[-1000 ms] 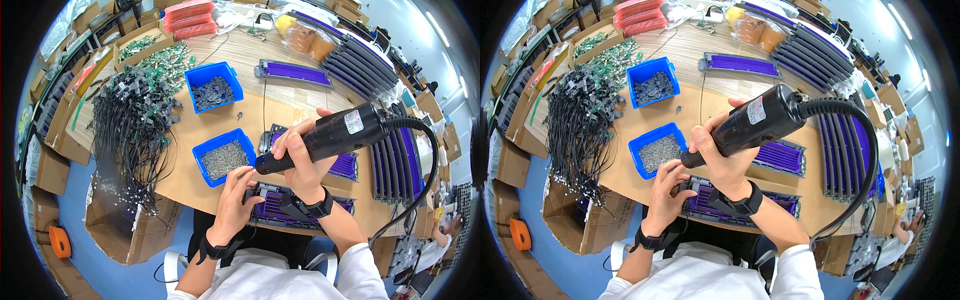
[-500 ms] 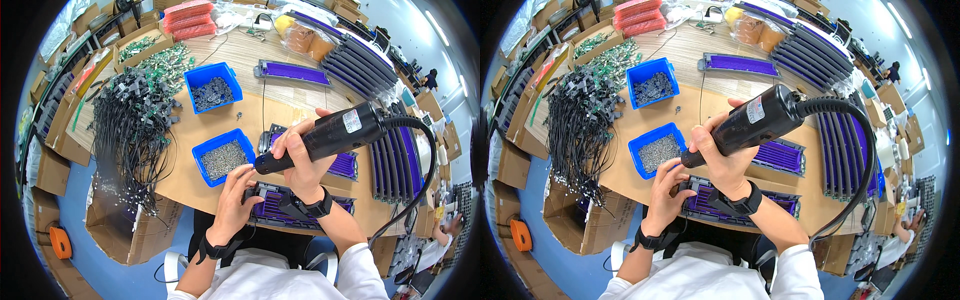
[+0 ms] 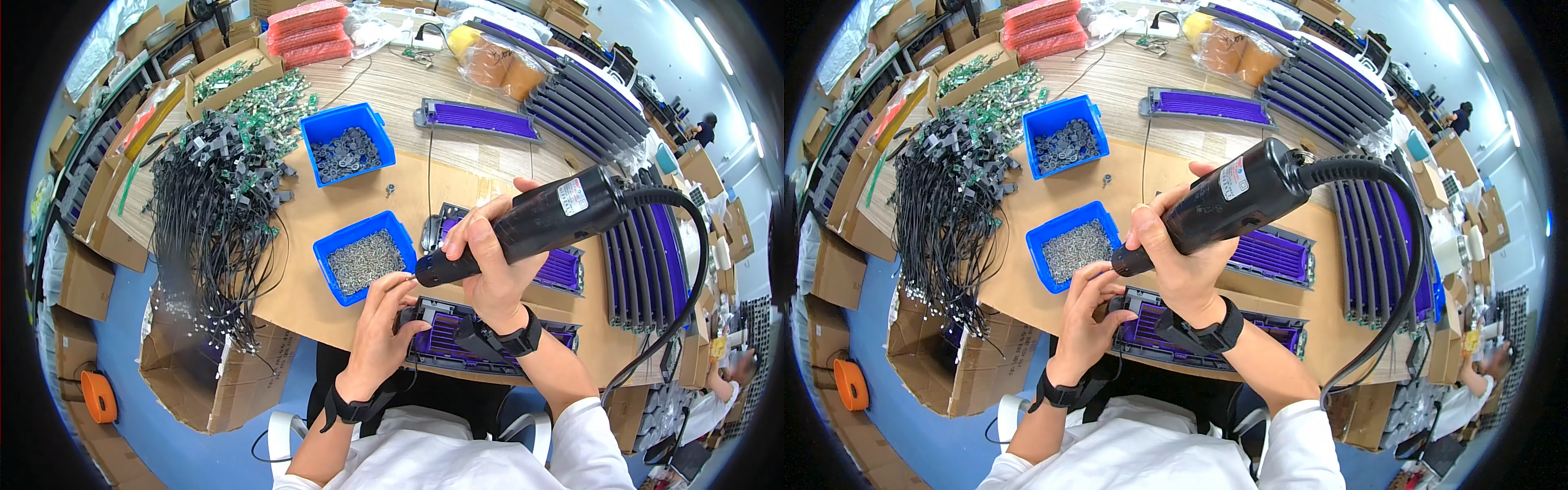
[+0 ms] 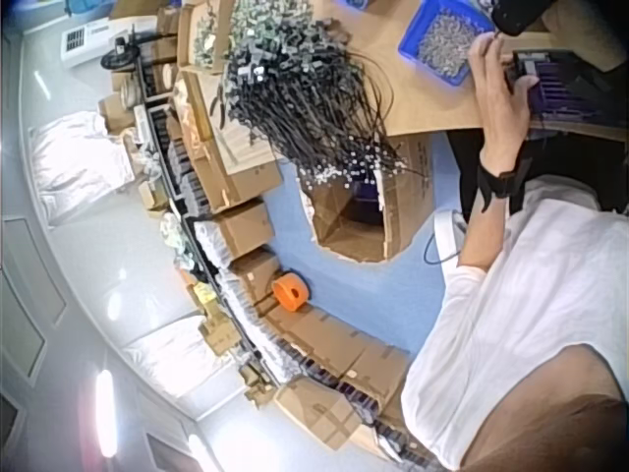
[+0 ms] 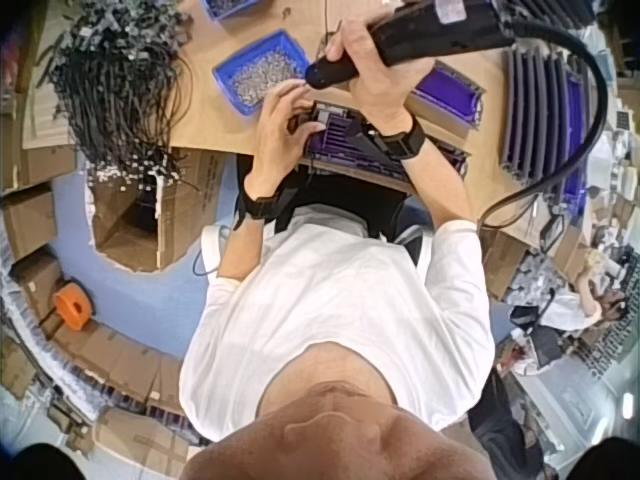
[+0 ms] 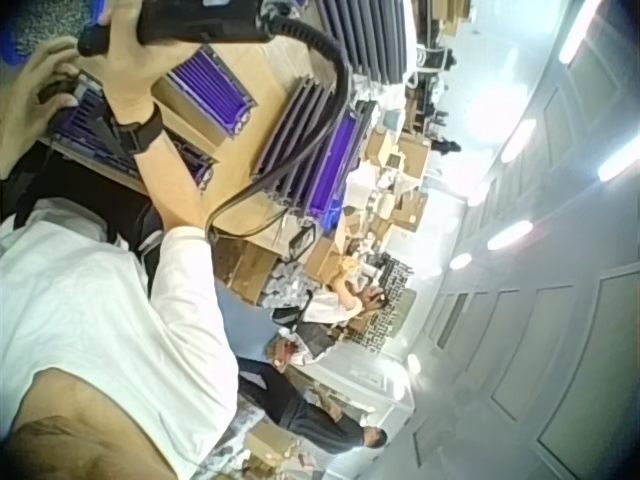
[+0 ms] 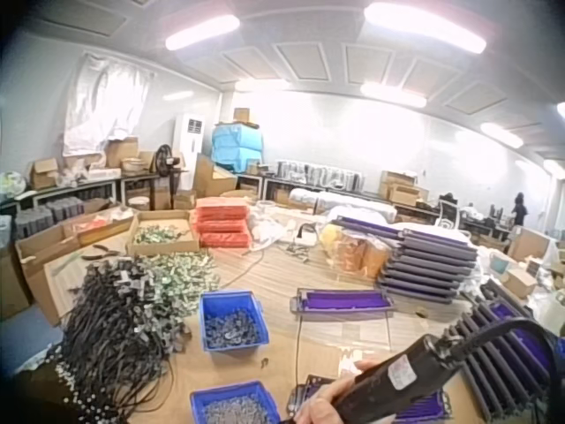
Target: The person uses a handheld electric screwdriver to fasten screws into purple electronic components on a workbench. They repeatedly pick up components, align them, and drive screws into place before stacking the finished units.
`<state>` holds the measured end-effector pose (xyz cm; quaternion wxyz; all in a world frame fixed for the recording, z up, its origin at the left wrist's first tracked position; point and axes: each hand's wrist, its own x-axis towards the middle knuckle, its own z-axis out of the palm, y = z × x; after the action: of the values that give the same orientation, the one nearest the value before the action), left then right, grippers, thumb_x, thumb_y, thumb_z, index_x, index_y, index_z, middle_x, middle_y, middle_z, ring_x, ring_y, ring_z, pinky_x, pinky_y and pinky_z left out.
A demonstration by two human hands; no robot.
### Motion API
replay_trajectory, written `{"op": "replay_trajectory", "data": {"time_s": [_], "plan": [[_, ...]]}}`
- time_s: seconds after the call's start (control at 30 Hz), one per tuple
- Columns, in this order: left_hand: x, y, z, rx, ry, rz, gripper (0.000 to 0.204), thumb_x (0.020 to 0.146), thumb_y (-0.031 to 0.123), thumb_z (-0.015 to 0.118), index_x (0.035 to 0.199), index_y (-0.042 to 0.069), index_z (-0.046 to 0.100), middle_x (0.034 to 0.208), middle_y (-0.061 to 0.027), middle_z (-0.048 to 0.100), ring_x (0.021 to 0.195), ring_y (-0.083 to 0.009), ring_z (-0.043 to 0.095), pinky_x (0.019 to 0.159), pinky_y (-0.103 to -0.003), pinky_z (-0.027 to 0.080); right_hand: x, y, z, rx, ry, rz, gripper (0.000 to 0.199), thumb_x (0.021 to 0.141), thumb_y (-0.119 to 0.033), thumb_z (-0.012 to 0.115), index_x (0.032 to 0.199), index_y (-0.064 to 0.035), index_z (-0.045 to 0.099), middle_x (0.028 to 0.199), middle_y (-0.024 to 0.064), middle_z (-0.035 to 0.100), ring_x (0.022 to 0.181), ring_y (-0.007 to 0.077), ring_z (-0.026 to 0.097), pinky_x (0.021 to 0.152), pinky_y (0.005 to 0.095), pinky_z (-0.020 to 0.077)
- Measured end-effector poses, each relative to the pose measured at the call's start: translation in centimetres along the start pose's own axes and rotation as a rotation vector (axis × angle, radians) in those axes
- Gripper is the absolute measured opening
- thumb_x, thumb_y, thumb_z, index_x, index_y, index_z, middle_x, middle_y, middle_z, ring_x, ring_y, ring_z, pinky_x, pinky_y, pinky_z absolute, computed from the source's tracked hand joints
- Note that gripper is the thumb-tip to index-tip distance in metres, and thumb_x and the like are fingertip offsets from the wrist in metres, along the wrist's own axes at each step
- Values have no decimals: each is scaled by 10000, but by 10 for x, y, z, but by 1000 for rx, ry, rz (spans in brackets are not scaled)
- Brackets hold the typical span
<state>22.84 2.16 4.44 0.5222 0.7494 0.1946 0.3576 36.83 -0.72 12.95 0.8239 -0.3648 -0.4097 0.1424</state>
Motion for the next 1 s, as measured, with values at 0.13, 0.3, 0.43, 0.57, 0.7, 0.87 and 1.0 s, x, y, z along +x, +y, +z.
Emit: {"op": "replay_trajectory", "data": {"time_s": [0.13,0.3,0.43,0.57,0.7,0.87,1.0], "plan": [[0,-1,0,7,0,-5,582,635,-155,741,1161,-7,541,1212,-95,446,963,-187,610,853,-282,542,-1,2,-1,15,14,11,564,828,39,632,1272,2,287,721,90,578,593,155,599,573,292,515],[0,0,0,9,-4,-2,570,632,-154,743,1148,-3,552,1192,-91,455,957,-181,602,853,-280,538,0,-1,0,14,16,-10,564,827,42,631,1271,5,286,722,90,580,584,154,598,571,291,516],[0,2,0,26,-5,-2,562,632,-157,741,1138,-1,554,1183,-88,458,955,-181,597,854,-283,535,2,-5,0,27,-4,-10,580,823,35,638,1277,4,279,721,94,584,587,156,597,574,296,519],[0,1,0,31,-5,5,541,629,-156,743,1114,-5,555,1174,-86,460,950,-183,592,850,-287,532,-1,-2,0,44,-15,9,580,824,32,637,1278,1,279,719,98,584,596,158,599,579,296,518],[2,4,-1,51,-10,5,515,625,-146,751,1084,-13,559,1159,-92,467,945,-191,590,840,-294,529,-1,-2,0,57,0,21,571,823,40,631,1272,-2,281,712,98,582,606,159,601,580,294,515],[0,1,-2,66,-10,59,525,671,-91,736,1149,1,539,1156,-107,479,894,-225,573,794,-327,501,0,-2,-1,15,-41,18,559,812,62,623,1255,10,287,708,92,582,588,151,596,569,287,509],[1,5,-1,71,0,19,486,628,-135,756,1060,-20,563,1143,-92,476,932,-195,575,827,-289,520,-1,-3,-1,14,-31,38,561,800,73,629,1245,22,291,709,85,584,582,141,597,563,272,503]]}}
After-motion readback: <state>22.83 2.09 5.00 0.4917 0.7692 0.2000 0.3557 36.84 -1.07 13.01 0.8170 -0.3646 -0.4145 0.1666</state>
